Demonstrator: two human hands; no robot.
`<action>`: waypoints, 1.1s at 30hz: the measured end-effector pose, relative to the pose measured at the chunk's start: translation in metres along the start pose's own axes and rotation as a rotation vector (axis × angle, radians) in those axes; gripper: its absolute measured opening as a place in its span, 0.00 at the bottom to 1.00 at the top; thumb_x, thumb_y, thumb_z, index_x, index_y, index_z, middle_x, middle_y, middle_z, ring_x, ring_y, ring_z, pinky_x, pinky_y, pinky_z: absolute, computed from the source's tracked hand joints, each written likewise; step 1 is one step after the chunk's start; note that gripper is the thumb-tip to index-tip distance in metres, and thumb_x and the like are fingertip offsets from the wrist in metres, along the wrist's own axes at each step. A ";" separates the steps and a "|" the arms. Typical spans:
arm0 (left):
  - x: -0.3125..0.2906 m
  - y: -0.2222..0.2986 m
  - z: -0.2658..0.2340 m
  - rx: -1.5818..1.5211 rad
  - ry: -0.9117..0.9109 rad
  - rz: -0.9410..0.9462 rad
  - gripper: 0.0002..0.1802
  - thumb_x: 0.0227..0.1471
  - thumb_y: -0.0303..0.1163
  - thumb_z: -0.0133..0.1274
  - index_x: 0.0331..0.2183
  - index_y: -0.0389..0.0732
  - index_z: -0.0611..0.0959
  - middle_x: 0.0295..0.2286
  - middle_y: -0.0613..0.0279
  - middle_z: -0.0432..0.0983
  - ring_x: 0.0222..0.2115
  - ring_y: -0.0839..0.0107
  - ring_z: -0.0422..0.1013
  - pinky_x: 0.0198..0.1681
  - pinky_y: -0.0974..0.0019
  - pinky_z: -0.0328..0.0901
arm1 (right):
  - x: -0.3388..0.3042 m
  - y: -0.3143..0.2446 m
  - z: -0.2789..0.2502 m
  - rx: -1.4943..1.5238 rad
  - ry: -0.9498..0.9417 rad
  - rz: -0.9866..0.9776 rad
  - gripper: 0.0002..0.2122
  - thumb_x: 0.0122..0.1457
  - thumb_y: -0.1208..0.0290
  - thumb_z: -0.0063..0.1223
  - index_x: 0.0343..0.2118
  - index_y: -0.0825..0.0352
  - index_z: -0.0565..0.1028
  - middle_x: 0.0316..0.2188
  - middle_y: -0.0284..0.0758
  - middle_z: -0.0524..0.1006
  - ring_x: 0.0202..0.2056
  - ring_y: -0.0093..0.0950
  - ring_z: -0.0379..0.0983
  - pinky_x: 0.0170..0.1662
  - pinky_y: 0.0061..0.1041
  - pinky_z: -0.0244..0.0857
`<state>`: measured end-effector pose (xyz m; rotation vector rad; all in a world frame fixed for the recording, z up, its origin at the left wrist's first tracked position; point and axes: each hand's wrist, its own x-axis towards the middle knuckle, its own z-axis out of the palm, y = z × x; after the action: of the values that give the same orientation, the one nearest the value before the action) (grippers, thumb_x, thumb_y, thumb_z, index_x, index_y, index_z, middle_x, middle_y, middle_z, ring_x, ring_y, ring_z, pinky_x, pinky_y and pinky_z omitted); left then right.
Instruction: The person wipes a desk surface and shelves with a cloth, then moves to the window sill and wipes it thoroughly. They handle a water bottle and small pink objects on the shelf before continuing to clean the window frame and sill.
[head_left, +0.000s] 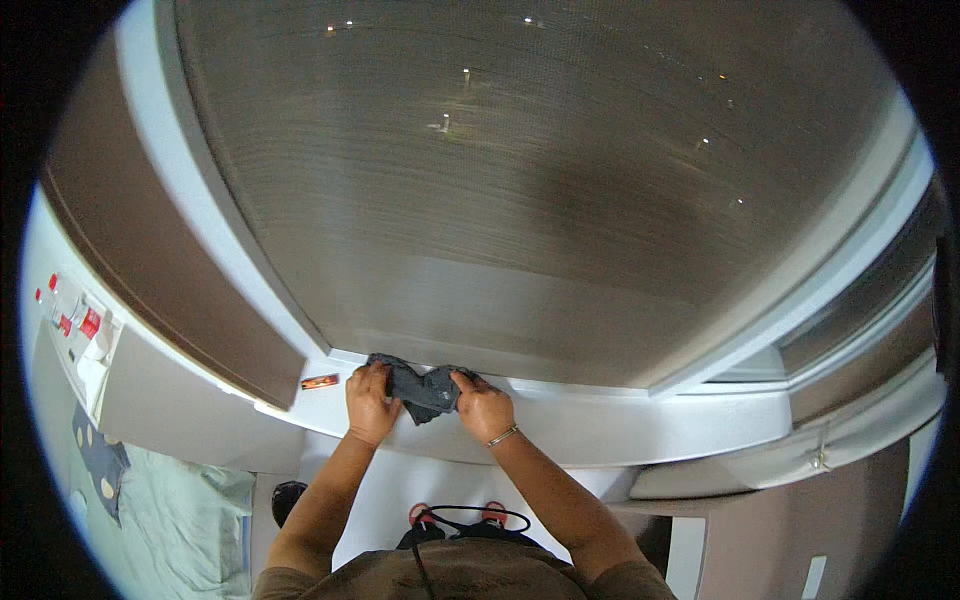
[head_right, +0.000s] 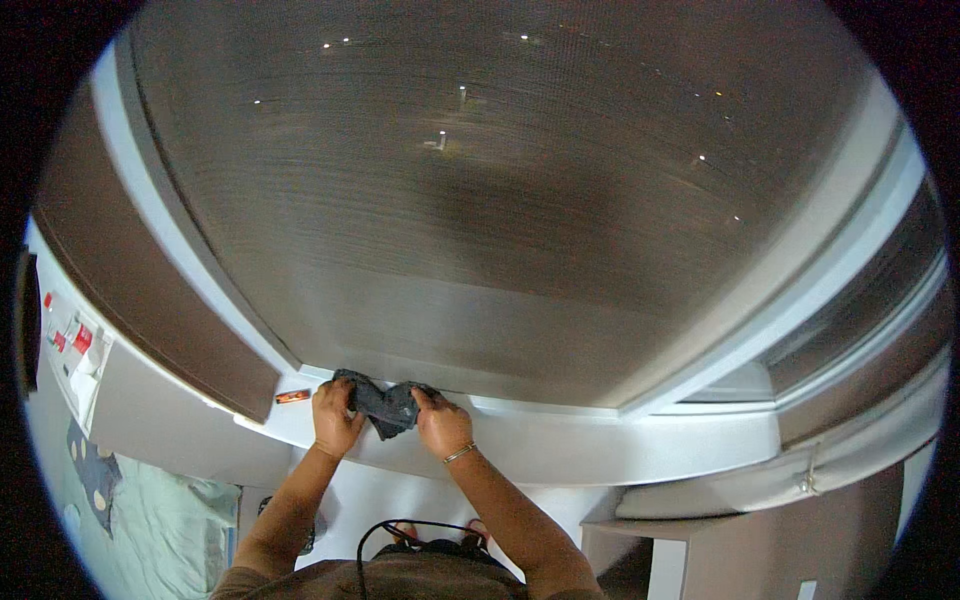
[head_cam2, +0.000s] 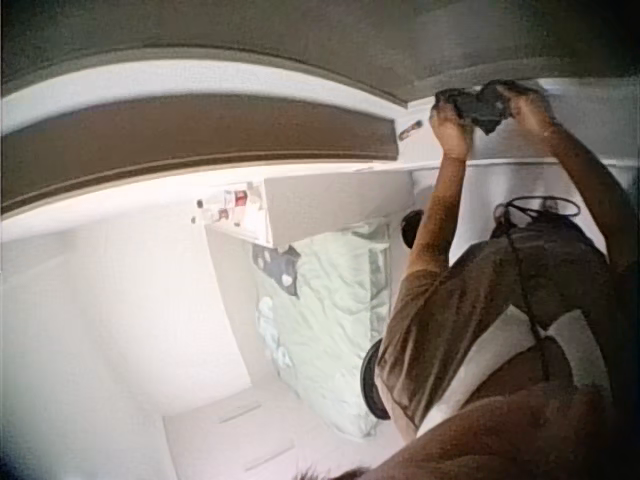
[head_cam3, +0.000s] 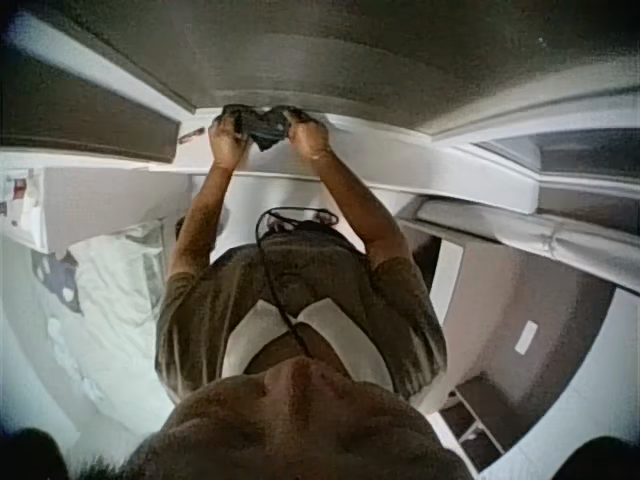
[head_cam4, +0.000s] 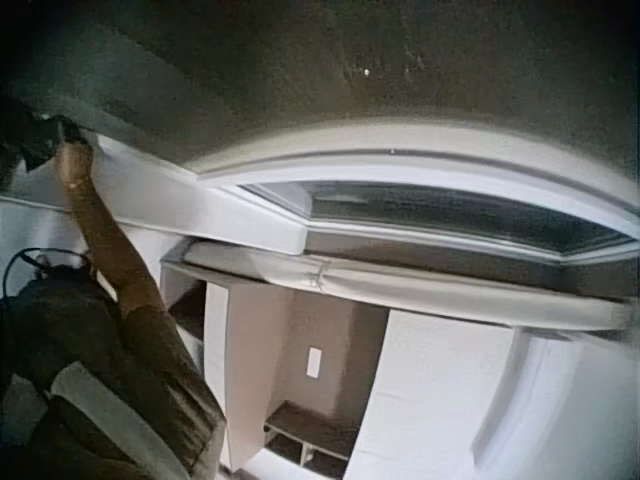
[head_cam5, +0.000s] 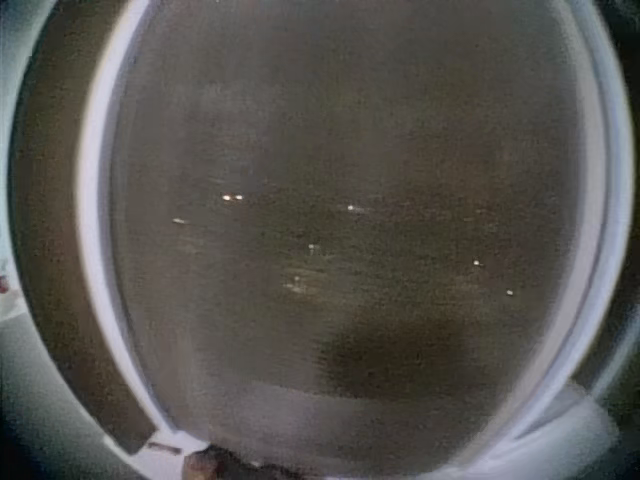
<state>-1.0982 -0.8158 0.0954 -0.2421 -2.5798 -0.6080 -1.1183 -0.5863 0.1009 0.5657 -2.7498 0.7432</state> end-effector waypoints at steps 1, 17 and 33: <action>0.001 0.019 0.008 -0.007 0.007 0.018 0.33 0.28 0.27 0.65 0.43 0.36 0.76 0.46 0.49 0.71 0.45 0.48 0.65 0.49 0.51 0.60 | -0.008 0.015 -0.006 -0.029 -0.011 0.024 0.18 0.51 0.73 0.51 0.47 0.60 0.76 0.38 0.42 0.79 0.35 0.40 0.78 0.35 0.36 0.73; 0.011 0.220 0.114 -0.189 -0.084 0.227 0.32 0.33 0.30 0.63 0.46 0.37 0.75 0.44 0.49 0.69 0.42 0.51 0.66 0.44 0.51 0.60 | -0.129 0.207 -0.138 -0.051 0.212 0.245 0.24 0.50 0.73 0.52 0.53 0.53 0.71 0.37 0.44 0.78 0.34 0.42 0.76 0.37 0.40 0.72; 0.011 0.233 0.104 -0.177 -0.013 0.183 0.23 0.35 0.25 0.59 0.40 0.41 0.79 0.42 0.55 0.72 0.40 0.54 0.68 0.42 0.54 0.63 | -0.119 0.182 -0.104 0.357 0.347 0.313 0.25 0.52 0.61 0.62 0.47 0.73 0.71 0.39 0.51 0.77 0.38 0.46 0.76 0.41 0.35 0.70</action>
<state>-1.0868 -0.5608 0.1067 -0.5355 -2.4819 -0.7686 -1.0753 -0.3511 0.0714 0.0484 -2.4156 1.2855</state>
